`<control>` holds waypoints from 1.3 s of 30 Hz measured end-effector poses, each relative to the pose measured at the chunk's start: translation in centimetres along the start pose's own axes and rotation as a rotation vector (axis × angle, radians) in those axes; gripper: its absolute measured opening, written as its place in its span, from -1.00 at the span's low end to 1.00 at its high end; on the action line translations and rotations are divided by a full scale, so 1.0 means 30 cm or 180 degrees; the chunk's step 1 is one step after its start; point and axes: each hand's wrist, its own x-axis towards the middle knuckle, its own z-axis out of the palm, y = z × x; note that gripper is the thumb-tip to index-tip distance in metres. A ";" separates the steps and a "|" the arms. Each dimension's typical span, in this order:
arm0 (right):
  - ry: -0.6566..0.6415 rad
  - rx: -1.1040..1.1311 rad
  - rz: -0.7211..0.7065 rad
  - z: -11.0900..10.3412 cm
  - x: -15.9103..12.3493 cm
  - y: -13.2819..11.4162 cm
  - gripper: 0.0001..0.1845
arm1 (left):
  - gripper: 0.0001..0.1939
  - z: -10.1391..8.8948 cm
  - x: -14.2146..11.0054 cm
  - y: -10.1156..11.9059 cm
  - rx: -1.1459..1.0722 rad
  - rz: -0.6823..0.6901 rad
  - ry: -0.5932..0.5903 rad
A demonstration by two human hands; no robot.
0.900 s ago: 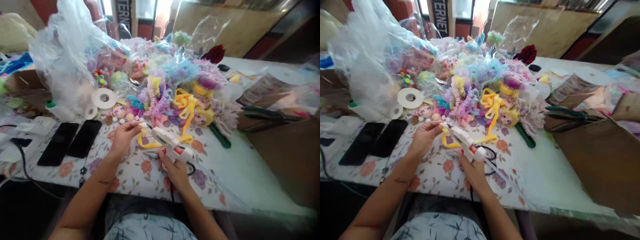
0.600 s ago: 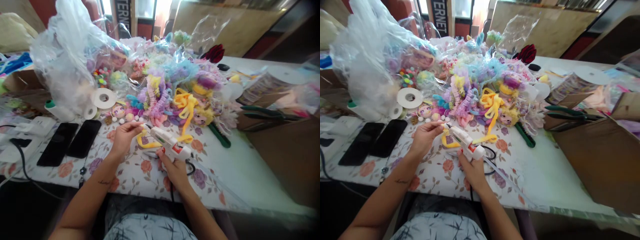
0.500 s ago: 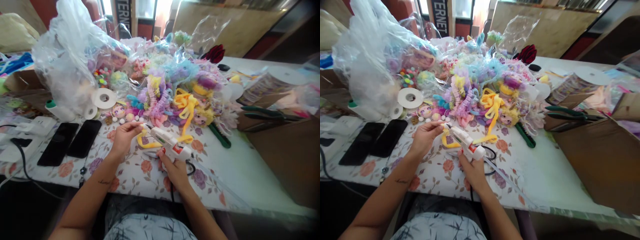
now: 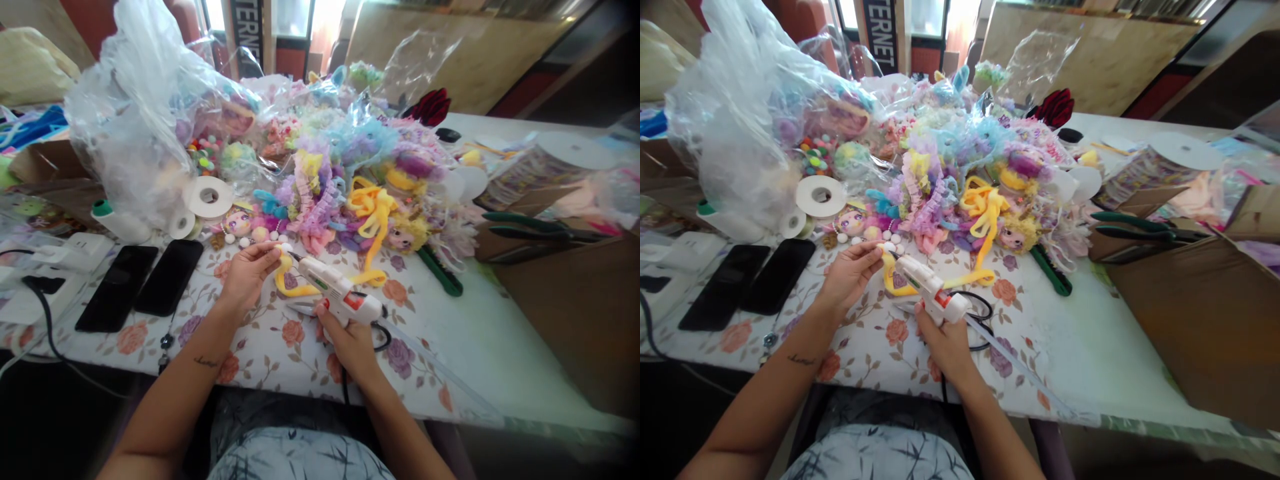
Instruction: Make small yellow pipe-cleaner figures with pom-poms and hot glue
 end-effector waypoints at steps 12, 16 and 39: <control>0.0050 -0.0187 0.0051 0.000 -0.001 0.005 -0.59 | -0.86 0.004 0.003 0.012 -0.0311 -0.0304 0.0098; -0.0040 -0.0246 0.0047 -0.004 0.003 0.005 -0.59 | -0.87 0.004 0.004 0.014 -0.0403 -0.0389 0.0144; -0.0111 -0.0329 0.0079 -0.013 0.000 0.027 -0.60 | -0.87 0.007 0.013 0.024 -0.0475 -0.0349 0.0375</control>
